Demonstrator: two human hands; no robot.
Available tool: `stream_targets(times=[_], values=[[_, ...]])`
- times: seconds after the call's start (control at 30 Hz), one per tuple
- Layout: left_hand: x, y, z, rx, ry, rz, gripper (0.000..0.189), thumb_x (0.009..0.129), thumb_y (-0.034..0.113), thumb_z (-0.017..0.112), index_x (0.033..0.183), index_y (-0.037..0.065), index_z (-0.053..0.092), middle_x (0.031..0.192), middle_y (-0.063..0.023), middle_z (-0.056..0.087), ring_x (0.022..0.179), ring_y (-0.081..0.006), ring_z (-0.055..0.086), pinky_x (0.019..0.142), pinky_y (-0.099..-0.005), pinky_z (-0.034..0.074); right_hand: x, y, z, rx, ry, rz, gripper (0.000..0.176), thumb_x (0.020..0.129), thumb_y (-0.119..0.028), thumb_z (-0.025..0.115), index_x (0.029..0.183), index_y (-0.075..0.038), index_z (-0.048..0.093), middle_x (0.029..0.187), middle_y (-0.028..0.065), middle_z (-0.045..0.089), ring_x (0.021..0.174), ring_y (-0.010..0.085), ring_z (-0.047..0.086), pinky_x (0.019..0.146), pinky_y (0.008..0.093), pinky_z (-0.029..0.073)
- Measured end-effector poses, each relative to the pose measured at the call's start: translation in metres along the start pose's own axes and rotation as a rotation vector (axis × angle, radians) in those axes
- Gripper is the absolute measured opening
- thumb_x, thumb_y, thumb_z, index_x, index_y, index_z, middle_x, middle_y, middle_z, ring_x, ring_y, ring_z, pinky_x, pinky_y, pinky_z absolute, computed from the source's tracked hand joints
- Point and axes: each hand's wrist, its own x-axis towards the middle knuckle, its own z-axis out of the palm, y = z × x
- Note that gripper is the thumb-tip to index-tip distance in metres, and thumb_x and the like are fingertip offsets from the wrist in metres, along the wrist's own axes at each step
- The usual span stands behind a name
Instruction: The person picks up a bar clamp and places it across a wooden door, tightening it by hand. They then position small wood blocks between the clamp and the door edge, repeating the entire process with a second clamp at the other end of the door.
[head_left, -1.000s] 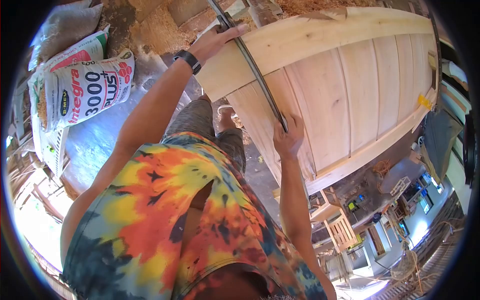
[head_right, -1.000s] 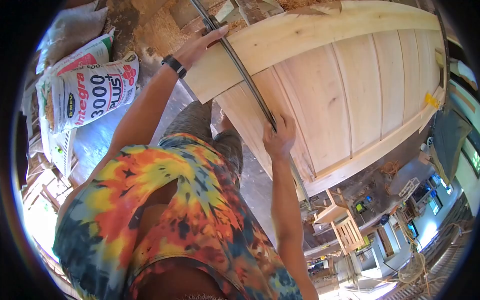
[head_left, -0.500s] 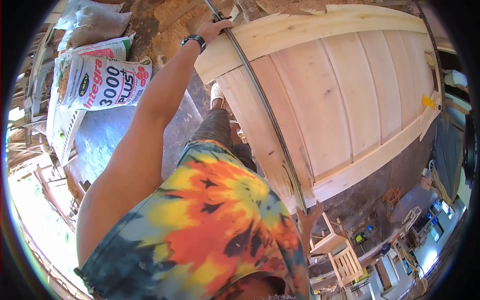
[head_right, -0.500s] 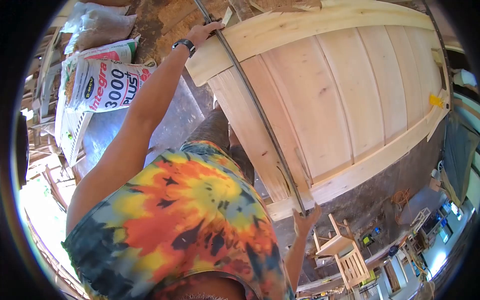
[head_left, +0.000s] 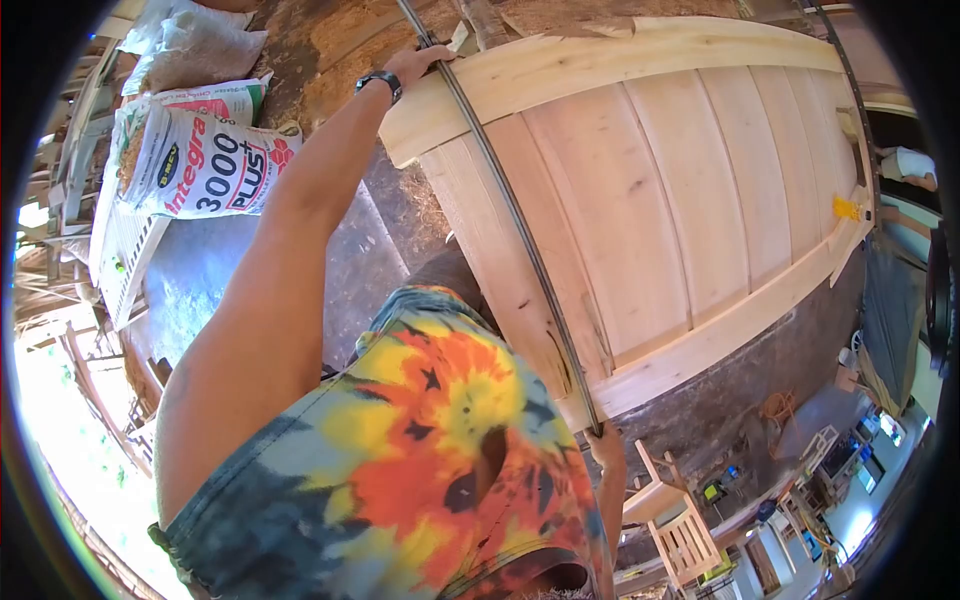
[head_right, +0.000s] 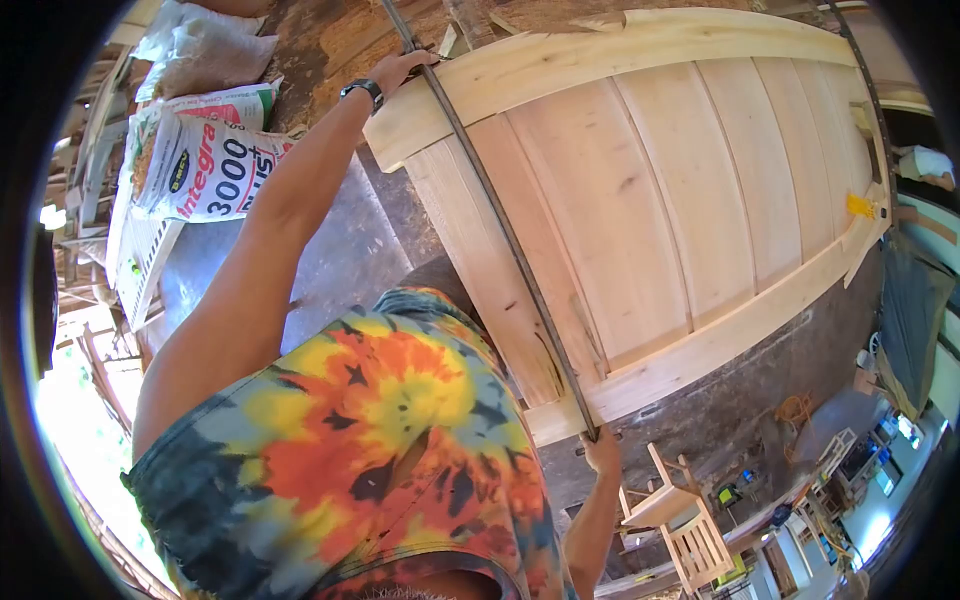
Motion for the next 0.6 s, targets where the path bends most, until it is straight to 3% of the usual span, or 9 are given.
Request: stream_targets(times=[0.17,0.3,0.4,0.5,0.6], values=[[0.04,-0.04,0.008,-0.048,0.063,0.008,0.072,0.062,0.066,0.069,0.096,0.003,0.075,0.09,-0.0122,0.069,0.083,-0.0234,0.062,0.076,-0.0356,0.046,-0.002,0.003,-0.002,-0.029,-0.036,-0.047,0.047,0.085,-0.03,0.071,0.123,-0.006,0.057,0.109,0.0208,0.066,0.102,0.0393,0.063,0.086,0.0449,0.05],[0.026,-0.028,0.007,-0.091,0.087,0.021,0.073,0.06,0.064,0.072,0.094,-0.001,0.074,0.089,-0.0134,0.068,0.082,-0.0245,0.062,0.072,-0.0357,0.046,-0.012,-0.017,-0.009,-0.148,-0.036,-0.005,0.047,0.084,-0.027,0.073,0.122,-0.006,0.058,0.106,0.0201,0.067,0.1,0.0388,0.064,0.086,0.045,0.05],[0.016,-0.013,0.0,0.022,0.054,-0.065,0.063,0.067,0.053,0.073,0.105,0.003,0.071,0.09,-0.0077,0.067,0.077,-0.0203,0.061,0.071,-0.033,0.046,-0.015,-0.029,-0.011,-0.135,-0.023,-0.015,0.046,0.082,-0.024,0.074,0.121,-0.006,0.059,0.103,0.0199,0.068,0.098,0.0388,0.065,0.085,0.0452,0.051],[0.008,-0.005,-0.003,-0.043,-0.049,-0.1,0.06,0.067,0.052,0.073,0.103,0.004,0.072,0.089,-0.0075,0.067,0.077,-0.0195,0.06,0.069,-0.0319,0.045,-0.018,-0.029,-0.008,-0.112,-0.036,-0.008,0.046,0.081,-0.022,0.075,0.121,-0.007,0.059,0.1,0.0198,0.068,0.094,0.0393,0.065,0.083,0.0452,0.051],[0.017,-0.014,0.0,-0.046,0.002,-0.051,0.056,0.068,0.052,0.073,0.099,0.006,0.074,0.087,-0.0062,0.067,0.076,-0.0179,0.058,0.069,-0.0303,0.043,-0.016,-0.028,-0.004,-0.104,-0.038,-0.016,0.046,0.08,-0.021,0.075,0.121,-0.007,0.059,0.097,0.0199,0.069,0.09,0.0402,0.066,0.081,0.0455,0.052]])
